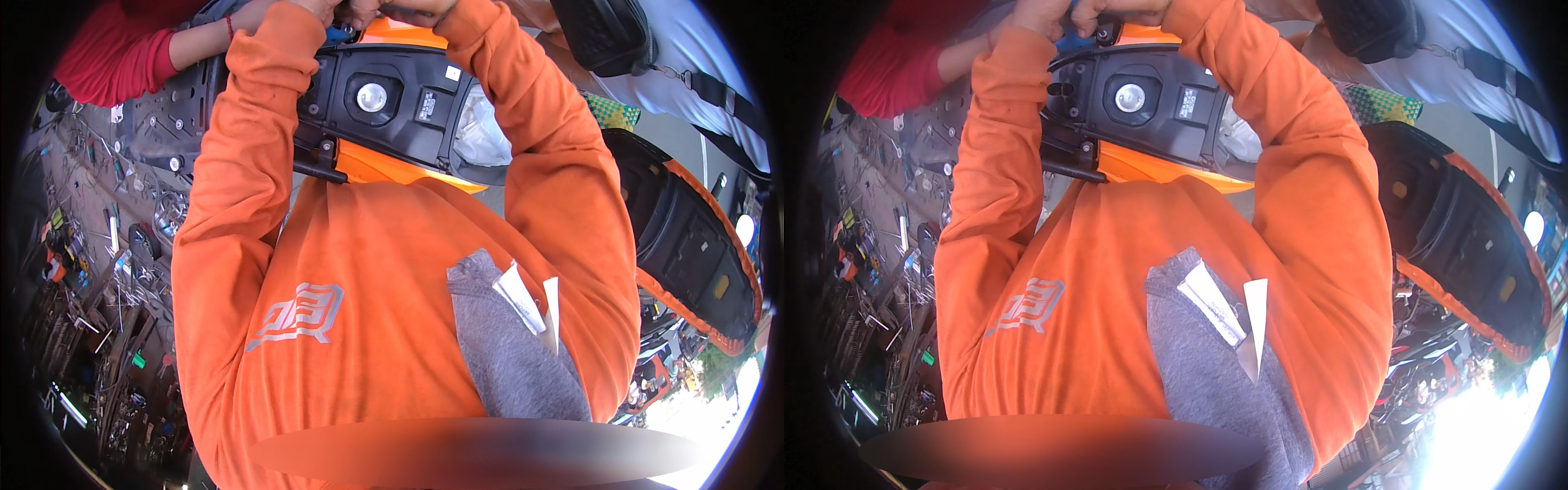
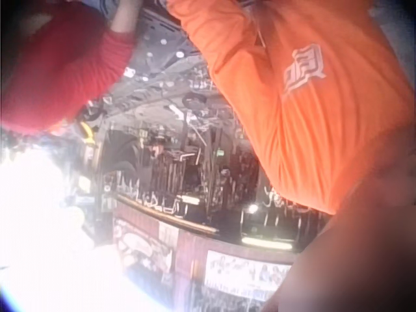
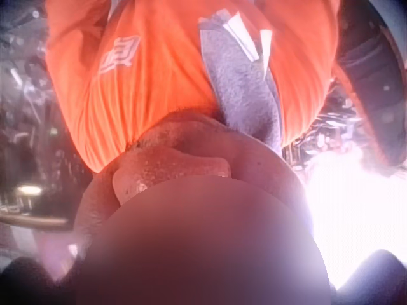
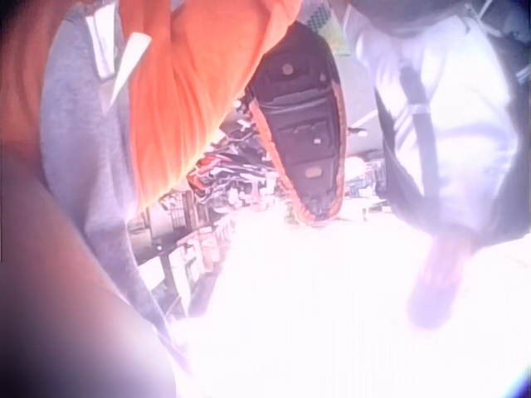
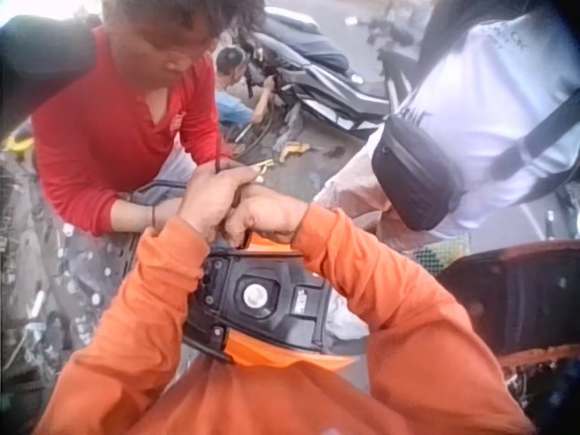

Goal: The person uses a screwdriver to tighten screws on the underside of a motorcycle's seat assembly. Another person assists by holding the assembly steady. The work continues with repeated tightening of multiple fasteners.

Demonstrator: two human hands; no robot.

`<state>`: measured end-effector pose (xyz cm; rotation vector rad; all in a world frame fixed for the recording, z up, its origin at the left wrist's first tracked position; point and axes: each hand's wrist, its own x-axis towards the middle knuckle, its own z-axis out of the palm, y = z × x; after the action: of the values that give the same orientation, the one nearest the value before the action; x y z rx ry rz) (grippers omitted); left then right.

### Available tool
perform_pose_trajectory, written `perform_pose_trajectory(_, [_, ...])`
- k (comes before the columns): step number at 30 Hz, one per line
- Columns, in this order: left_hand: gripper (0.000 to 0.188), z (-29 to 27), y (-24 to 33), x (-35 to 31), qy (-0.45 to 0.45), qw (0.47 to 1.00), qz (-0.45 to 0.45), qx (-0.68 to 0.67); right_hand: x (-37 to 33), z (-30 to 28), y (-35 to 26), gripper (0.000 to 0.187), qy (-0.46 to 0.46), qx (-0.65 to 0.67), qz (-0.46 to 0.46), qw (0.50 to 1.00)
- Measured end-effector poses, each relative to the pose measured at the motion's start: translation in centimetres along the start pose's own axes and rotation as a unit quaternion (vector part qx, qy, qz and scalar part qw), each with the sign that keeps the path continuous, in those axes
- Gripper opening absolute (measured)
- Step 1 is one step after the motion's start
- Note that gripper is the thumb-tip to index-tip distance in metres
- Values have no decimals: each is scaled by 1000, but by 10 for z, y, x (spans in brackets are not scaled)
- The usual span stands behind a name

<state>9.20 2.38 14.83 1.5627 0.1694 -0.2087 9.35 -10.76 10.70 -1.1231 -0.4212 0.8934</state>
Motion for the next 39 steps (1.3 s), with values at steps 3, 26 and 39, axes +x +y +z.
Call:
perform_pose_trajectory(3, [14, -1, 4, 13, -81, 994, 61, 46, 3, 16, 15, 18, 21, 117, -45, 992])
perform_pose_trajectory(26, [17, -93, -32, -146, 22, 996, -2, -84, -54, 13, -41, 63, -36, -725, -344, 596])
perform_pose_trajectory(39, [22, -101, -88, -134, 66, 940, -84, -325, -37, 44, -46, 52, 21, -810, -329, 485])
